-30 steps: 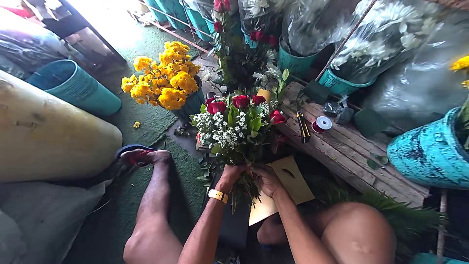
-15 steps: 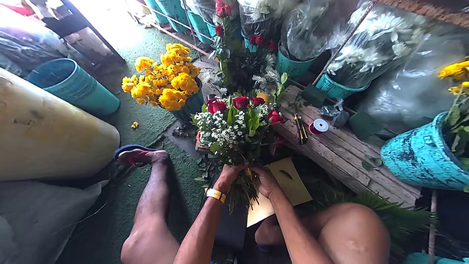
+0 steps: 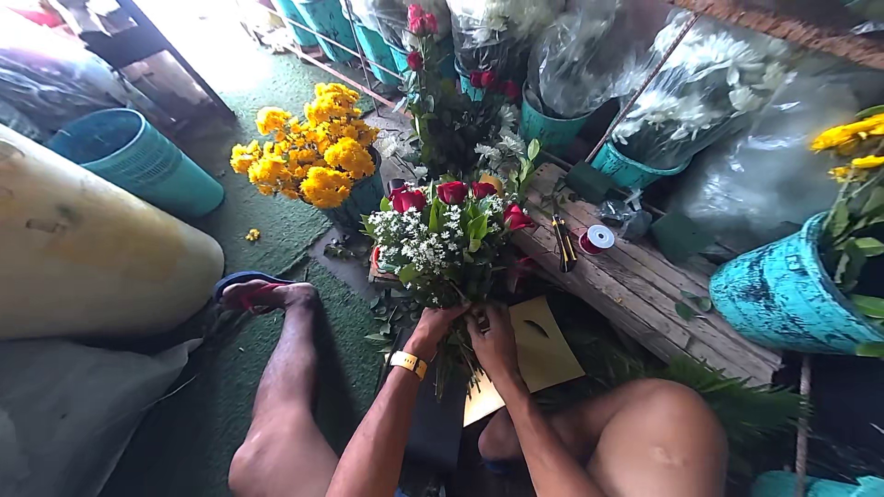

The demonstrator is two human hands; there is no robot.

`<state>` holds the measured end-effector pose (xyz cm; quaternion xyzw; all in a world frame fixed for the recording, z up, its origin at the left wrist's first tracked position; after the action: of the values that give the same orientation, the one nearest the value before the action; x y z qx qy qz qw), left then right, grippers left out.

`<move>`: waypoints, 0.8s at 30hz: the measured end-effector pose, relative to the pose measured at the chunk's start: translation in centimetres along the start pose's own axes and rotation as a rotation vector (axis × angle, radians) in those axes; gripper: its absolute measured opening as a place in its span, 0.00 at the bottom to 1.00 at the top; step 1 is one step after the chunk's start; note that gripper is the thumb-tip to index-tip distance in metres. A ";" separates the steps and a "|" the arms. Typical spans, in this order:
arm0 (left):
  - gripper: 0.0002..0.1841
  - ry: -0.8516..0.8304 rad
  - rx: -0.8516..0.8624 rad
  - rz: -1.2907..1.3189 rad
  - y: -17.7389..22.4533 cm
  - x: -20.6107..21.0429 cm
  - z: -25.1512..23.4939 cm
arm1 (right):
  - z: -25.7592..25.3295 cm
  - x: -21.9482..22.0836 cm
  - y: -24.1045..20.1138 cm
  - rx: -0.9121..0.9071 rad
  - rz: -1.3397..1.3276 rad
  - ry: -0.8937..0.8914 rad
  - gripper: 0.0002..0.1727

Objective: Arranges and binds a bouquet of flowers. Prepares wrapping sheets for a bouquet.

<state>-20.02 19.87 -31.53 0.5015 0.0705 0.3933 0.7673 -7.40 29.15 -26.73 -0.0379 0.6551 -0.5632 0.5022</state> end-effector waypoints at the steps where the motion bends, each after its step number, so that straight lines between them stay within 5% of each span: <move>1: 0.21 0.000 0.004 -0.004 0.0 0.0 -0.1 | -0.3 0.0 -0.1 0.049 0.068 -0.017 0.20; 5: 0.23 -0.003 0.032 0.008 0.0 -0.1 -0.2 | -1.4 0.1 -1.1 0.123 0.108 -0.108 0.16; 10: 0.24 -0.021 0.042 0.015 0.0 0.0 -0.3 | -1.6 0.8 0.1 0.229 -0.224 -0.416 0.27; 13: 0.23 -0.023 0.030 0.014 0.2 0.1 0.0 | -1.5 -0.2 -0.6 0.176 -0.111 -0.489 0.28; 16: 0.22 -0.021 0.018 0.021 0.2 0.1 0.2 | -1.5 -0.8 -0.8 0.140 -0.116 -0.400 0.28; 21: 0.25 -0.009 0.005 -0.006 0.1 -0.2 0.0 | -1.3 0.7 3.4 0.185 -0.836 -0.159 0.20; 24: 0.24 -0.020 0.004 0.012 0.0 -0.2 -0.1 | -0.8 1.0 4.2 0.257 -0.944 -0.148 0.16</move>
<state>-20.19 19.80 -31.59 0.5075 0.0609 0.3927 0.7645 -6.33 30.63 -30.71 -0.3084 0.4543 -0.8012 0.2380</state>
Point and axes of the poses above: each hand's wrist, its own z-axis away from the middle knuckle, its own x-axis out of the palm, y = z × x, the point moved 8 cm from there along -z, towards the middle knuckle, and after that the axes turned 8 degrees about -y, right-handed, at the moved point
